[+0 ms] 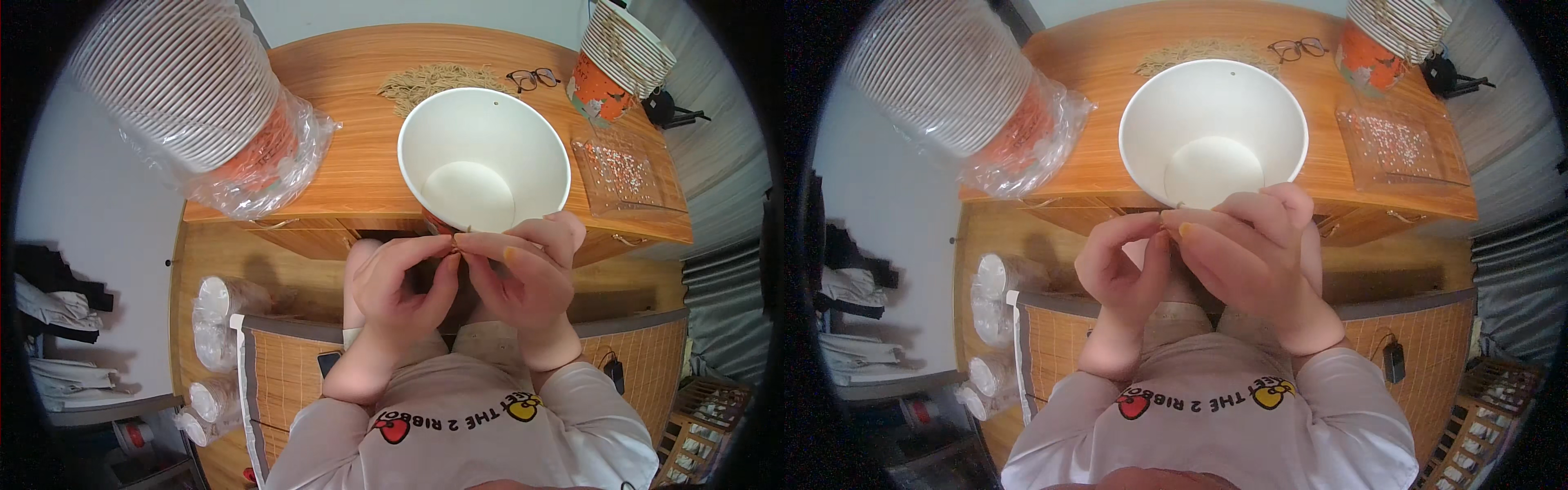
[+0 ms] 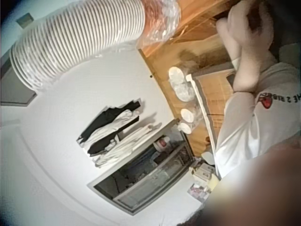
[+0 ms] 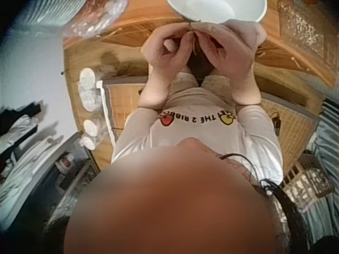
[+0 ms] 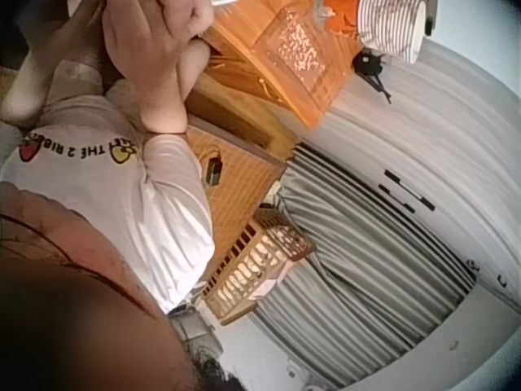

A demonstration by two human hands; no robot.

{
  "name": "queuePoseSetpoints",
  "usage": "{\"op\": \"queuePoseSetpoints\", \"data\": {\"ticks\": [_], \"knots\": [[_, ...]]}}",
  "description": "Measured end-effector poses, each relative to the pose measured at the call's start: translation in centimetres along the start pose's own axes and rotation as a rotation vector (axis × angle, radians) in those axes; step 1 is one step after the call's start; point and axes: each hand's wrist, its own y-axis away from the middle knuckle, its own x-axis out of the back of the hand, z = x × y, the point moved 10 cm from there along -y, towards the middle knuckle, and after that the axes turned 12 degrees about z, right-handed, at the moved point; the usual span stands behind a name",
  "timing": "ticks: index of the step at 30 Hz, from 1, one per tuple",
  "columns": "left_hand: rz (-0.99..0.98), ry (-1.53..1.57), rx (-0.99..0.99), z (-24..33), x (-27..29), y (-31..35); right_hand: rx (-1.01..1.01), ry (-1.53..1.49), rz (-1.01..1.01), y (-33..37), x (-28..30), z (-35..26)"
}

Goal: Manually attaching string handles to paper buckets at a workstation.

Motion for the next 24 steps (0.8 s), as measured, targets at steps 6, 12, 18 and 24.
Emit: {"op": "queuePoseSetpoints", "data": {"ticks": [6, 12, 18, 24], "knots": [[-0.009, -0.016, 0.001, -0.3, 0.1, 0.2, -0.009, 0.066, 0.053, -0.3, 0.6, -0.4], [-0.022, 0.106, 0.189, -1.2, -0.3, 0.8, -0.055, 0.060, 0.076, -0.3, 0.5, 0.2], [-0.027, 0.300, 0.458, -3.1, -0.9, 2.2, 0.052, -0.050, 0.110, 0.2, 1.0, -0.3], [-0.056, 0.278, 0.346, -2.9, -0.9, 1.8, -0.031, -0.018, 0.040, 0.1, 0.5, 0.3]]}}
